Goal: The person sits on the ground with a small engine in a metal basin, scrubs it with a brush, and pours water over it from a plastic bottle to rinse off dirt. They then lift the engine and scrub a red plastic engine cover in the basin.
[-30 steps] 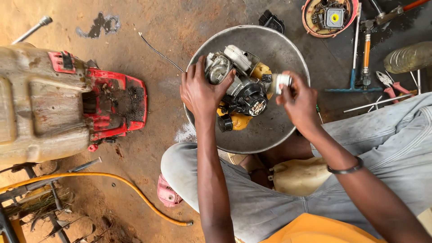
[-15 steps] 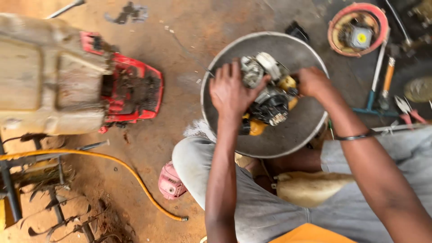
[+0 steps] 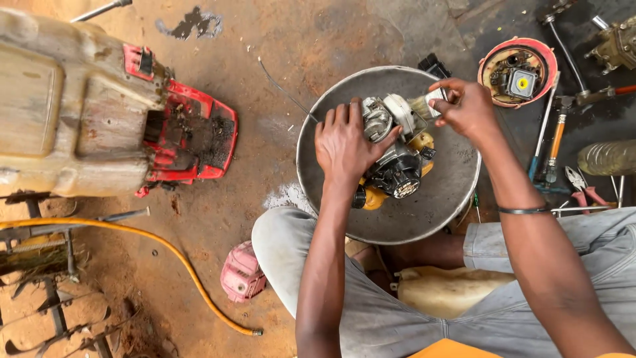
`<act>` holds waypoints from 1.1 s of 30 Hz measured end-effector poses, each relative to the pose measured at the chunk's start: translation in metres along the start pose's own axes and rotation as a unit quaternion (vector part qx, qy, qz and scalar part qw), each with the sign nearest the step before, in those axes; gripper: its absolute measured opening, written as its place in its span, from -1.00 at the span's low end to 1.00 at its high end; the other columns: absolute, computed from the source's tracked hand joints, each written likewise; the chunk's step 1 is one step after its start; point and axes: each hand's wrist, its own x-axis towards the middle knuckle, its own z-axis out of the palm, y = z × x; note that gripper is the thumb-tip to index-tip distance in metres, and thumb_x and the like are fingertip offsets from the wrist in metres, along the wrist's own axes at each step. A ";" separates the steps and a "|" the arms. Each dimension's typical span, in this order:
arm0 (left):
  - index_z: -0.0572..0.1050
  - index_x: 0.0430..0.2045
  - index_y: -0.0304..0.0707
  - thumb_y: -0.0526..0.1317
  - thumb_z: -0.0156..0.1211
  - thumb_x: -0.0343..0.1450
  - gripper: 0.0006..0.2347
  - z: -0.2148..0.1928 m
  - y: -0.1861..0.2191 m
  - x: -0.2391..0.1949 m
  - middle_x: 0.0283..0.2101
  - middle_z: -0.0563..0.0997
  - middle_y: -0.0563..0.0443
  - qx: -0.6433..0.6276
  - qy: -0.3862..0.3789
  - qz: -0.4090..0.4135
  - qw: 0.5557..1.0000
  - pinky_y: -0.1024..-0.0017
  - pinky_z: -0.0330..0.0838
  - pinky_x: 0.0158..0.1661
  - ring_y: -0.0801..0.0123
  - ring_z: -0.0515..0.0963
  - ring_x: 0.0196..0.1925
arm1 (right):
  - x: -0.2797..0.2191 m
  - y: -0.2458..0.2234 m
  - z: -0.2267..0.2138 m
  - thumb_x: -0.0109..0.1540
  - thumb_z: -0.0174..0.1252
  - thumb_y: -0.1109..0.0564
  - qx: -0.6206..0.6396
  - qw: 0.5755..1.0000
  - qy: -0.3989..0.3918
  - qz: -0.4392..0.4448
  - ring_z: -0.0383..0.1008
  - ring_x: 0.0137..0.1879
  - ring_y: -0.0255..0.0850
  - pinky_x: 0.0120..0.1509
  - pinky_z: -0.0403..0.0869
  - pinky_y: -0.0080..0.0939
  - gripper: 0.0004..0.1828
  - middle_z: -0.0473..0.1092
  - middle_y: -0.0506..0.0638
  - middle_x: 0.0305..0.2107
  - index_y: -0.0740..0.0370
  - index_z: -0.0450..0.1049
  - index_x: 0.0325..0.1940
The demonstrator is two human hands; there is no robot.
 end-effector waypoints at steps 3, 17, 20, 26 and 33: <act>0.53 0.00 -0.33 0.45 0.24 0.17 -0.20 0.001 -0.002 -0.002 -0.22 0.59 -0.13 -0.008 0.009 0.015 1.000 0.13 0.44 -0.19 0.15 0.58 -0.16 | -0.001 -0.004 -0.017 0.25 0.30 0.07 -0.067 0.982 -0.176 0.004 0.46 -0.46 -0.20 -0.35 0.47 -0.21 -0.60 0.54 0.13 -0.47 0.09 0.58 0.19; 0.51 0.05 -0.36 0.46 0.23 0.20 -0.18 0.005 -0.001 -0.005 -0.21 0.60 -0.13 -0.014 -0.001 0.034 0.999 0.17 0.46 -0.18 0.16 0.59 -0.17 | 0.006 0.019 -0.007 0.24 0.25 0.16 -0.144 0.969 -0.197 -0.042 0.60 -0.40 -0.22 -0.25 0.59 -0.15 -0.52 0.62 0.10 -0.29 0.11 0.48 0.27; 0.52 0.01 -0.35 0.48 0.22 0.15 -0.16 0.011 0.000 0.001 -0.23 0.60 -0.15 0.002 0.004 0.037 0.999 0.16 0.45 -0.23 0.17 0.58 -0.20 | -0.005 0.014 -0.014 0.26 0.25 0.11 -0.126 0.983 -0.128 -0.045 0.62 -0.34 -0.25 -0.22 0.57 -0.17 -0.53 0.60 0.12 -0.26 0.07 0.50 0.28; 0.52 0.05 -0.34 0.46 0.21 0.22 -0.19 0.008 0.003 -0.012 -0.18 0.60 -0.09 -0.013 0.010 0.055 0.998 0.19 0.45 -0.13 0.18 0.57 -0.13 | -0.008 0.023 -0.020 0.22 0.28 0.07 -0.102 0.977 -0.186 -0.015 0.64 -0.37 -0.17 -0.20 0.66 -0.15 -0.51 0.61 0.10 -0.26 0.11 0.51 0.25; 0.50 0.08 -0.31 0.49 0.18 0.22 -0.17 0.008 0.005 -0.013 -0.13 0.62 -0.09 -0.001 0.002 0.064 0.998 0.20 0.47 -0.09 0.21 0.58 -0.09 | -0.006 0.000 -0.039 0.20 0.34 -0.10 -0.281 0.927 -0.244 -0.043 0.68 -0.43 -0.20 -0.13 0.59 -0.15 -0.47 0.63 0.11 -0.48 -0.04 0.50 0.24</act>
